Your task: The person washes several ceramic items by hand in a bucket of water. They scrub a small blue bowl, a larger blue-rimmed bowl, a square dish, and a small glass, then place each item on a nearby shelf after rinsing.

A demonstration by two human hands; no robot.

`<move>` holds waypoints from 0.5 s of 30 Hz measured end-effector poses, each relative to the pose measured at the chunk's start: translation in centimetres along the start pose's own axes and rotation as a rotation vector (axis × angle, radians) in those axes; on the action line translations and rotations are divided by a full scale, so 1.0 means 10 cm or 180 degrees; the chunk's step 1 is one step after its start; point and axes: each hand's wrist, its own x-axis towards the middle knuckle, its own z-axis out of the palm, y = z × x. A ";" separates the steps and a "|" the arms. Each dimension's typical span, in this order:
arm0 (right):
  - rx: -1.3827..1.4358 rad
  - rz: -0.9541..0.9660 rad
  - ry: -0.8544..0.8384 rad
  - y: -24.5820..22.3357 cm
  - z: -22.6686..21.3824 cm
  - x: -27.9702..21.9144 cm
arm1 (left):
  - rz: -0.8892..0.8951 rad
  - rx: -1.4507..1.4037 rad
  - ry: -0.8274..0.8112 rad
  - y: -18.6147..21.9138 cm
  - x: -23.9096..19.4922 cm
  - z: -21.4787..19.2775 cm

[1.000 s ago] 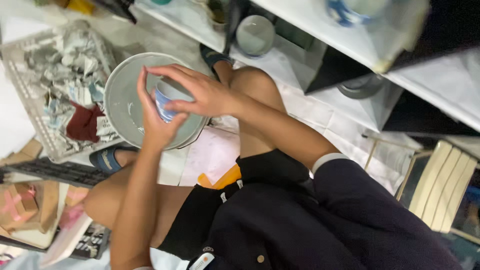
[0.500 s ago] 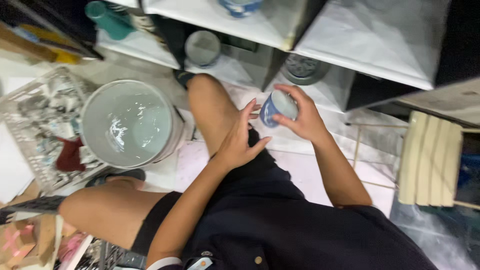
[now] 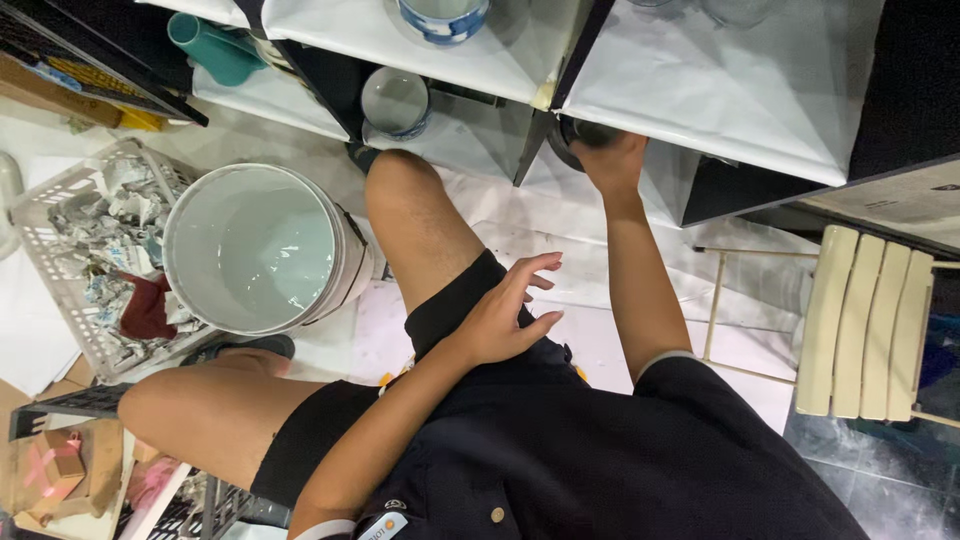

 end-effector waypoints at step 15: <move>0.0070 0.0067 -0.0723 0.01 -0.12 -0.04 | 0.0006 -0.0007 0.0006 -0.03 0.00 -0.01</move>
